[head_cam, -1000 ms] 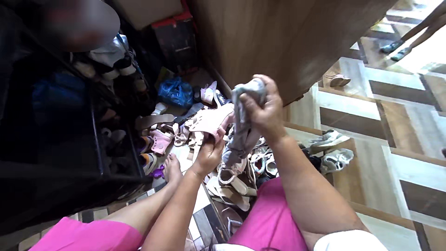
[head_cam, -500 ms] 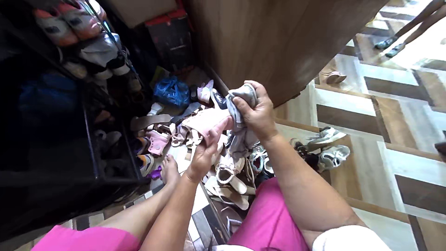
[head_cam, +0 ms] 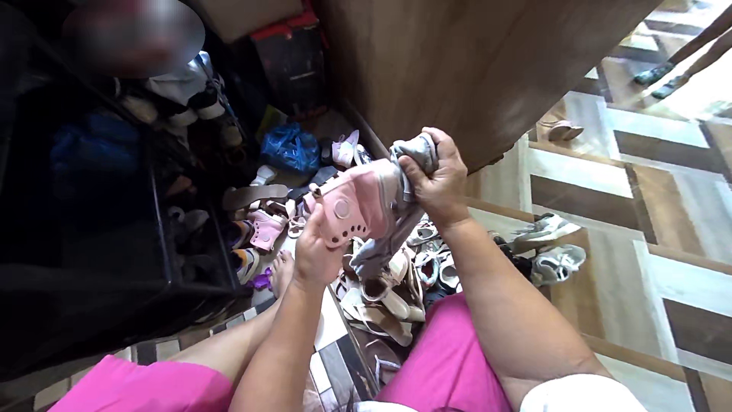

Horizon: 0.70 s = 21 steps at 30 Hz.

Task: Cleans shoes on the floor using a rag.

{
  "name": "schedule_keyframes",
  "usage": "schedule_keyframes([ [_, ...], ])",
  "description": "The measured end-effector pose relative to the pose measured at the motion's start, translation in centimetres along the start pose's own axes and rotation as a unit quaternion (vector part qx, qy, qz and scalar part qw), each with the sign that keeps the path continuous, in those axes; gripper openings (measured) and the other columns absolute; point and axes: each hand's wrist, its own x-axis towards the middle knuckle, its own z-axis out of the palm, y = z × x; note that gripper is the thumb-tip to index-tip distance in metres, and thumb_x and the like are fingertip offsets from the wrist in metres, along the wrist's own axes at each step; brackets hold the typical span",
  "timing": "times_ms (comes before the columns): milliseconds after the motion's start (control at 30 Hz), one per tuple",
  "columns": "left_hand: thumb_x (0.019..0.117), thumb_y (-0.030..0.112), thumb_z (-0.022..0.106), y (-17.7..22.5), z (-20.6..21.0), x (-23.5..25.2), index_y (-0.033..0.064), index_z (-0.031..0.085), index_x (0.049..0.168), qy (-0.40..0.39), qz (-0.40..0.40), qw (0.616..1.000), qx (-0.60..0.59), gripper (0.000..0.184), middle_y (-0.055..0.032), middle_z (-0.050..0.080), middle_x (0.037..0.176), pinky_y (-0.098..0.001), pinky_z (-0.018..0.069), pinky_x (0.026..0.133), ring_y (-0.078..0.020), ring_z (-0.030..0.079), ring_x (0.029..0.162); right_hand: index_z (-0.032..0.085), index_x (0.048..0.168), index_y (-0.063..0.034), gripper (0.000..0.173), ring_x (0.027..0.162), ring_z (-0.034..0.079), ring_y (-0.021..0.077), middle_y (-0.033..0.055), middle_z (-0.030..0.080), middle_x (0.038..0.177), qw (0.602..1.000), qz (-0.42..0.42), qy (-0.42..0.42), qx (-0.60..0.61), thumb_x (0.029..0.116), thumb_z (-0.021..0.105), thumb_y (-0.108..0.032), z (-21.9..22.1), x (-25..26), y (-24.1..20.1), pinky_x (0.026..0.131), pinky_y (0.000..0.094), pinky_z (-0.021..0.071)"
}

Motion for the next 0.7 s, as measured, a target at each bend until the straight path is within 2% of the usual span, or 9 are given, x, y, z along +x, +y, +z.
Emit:
schedule_keyframes([
  [133,0.1116,0.039,0.017,0.4,-0.3,0.5,0.0156,0.058,0.129,-0.029,0.008,0.999,-0.037,0.049,-0.0069,0.068,0.118,-0.0419,0.0572,0.095,-0.0198,0.068,0.109,0.053,0.136,0.0109,0.058,0.11,0.066,0.0239,0.0251,0.065,0.121,0.997,-0.065,0.035,-0.011,0.097,0.07,-0.028,-0.8,-0.1,-2.7,0.098,0.0364,0.054],
  [233,0.1109,0.046,0.016,-0.1,0.3,0.0,0.0199,0.062,0.123,-0.038,-0.015,0.999,-0.012,0.055,-0.0007,0.071,0.11,-0.0345,0.0582,0.091,-0.0128,0.069,0.103,0.058,0.131,0.0092,0.054,0.106,0.067,0.027,0.0243,0.066,0.117,0.987,-0.14,-0.08,0.028,0.091,0.075,-0.021,0.8,-2.6,-6.6,0.093,0.0406,0.0569],
  [267,0.1104,0.048,0.016,-0.3,0.5,-0.2,0.0225,0.067,0.112,-0.034,-0.02,0.999,-0.005,0.057,0.0035,0.072,0.099,-0.0295,0.0588,0.084,-0.008,0.069,0.094,0.063,0.128,0.0067,0.052,0.101,0.069,0.029,0.0228,0.068,0.112,0.978,-0.165,-0.127,0.029,0.0864,0.079,-0.02,1.9,-3.5,-6.9,0.087,0.0425,0.059],
  [333,0.1105,0.046,0.016,-0.4,0.2,-0.2,0.0218,0.067,0.111,-0.059,-0.02,0.998,-0.024,0.057,0.0029,0.072,0.101,-0.0297,0.0585,0.085,-0.0083,0.069,0.095,0.068,0.125,0.0028,0.05,0.087,0.069,0.0285,0.0187,0.068,0.1,0.961,-0.204,-0.186,0.031,0.0837,0.081,-0.022,3.5,-4.0,-5.7,0.073,0.0413,0.0603],
  [433,0.1106,0.046,0.017,0.1,-0.6,0.5,0.0159,0.059,0.131,-0.077,-0.001,0.995,-0.067,0.055,-0.0071,0.067,0.123,-0.043,0.0551,0.098,-0.0208,0.065,0.113,0.066,0.128,0.0036,0.049,0.093,0.071,0.0341,0.0244,0.069,0.107,0.972,-0.153,-0.18,0.002,0.0879,0.079,-0.022,2.8,-2.5,-3.4,0.079,0.0483,0.06],
  [467,0.1105,0.047,0.017,0.5,-0.7,0.7,0.0144,0.057,0.132,-0.054,0.002,0.996,-0.075,0.056,-0.01,0.066,0.124,-0.0455,0.0564,0.096,-0.0241,0.066,0.112,0.065,0.129,0.0049,0.05,0.099,0.07,0.0349,0.0254,0.069,0.11,0.982,-0.109,-0.152,-0.01,0.0891,0.077,-0.022,2.2,-2.0,-2.7,0.087,0.0494,0.0583],
  [533,0.1102,0.05,0.017,1.0,-0.8,0.9,0.0126,0.056,0.129,-0.02,0.006,0.996,-0.09,0.057,-0.0127,0.068,0.118,-0.0475,0.0595,0.089,-0.0276,0.069,0.105,0.059,0.134,0.0083,0.054,0.11,0.066,0.0302,0.0261,0.066,0.12,0.997,-0.029,-0.068,0.001,0.0934,0.074,-0.024,1.2,-1.1,-1.5,0.099,0.0433,0.0536],
  [600,0.1099,0.05,0.015,1.1,-0.6,0.9,0.0117,0.055,0.13,-0.022,0.014,0.995,-0.1,0.06,-0.0148,0.067,0.119,-0.0494,0.0587,0.091,-0.0294,0.069,0.106,0.053,0.137,0.0088,0.059,0.111,0.065,0.0238,0.024,0.064,0.122,0.999,-0.021,-0.019,0.016,0.0958,0.072,-0.028,1.0,-1.0,-1.8,0.099,0.0366,0.0538],
  [700,0.1103,0.049,0.016,1.0,0.3,0.5,0.0129,0.055,0.132,-0.004,0.017,0.994,-0.108,0.057,-0.0132,0.067,0.121,-0.0472,0.0579,0.092,-0.0271,0.068,0.108,0.062,0.133,0.0054,0.056,0.099,0.069,0.03,0.024,0.068,0.11,0.993,-0.067,-0.098,0.007,0.0897,0.077,-0.027,2.4,-2.7,-3.1,0.087,0.0459,0.0583],
])
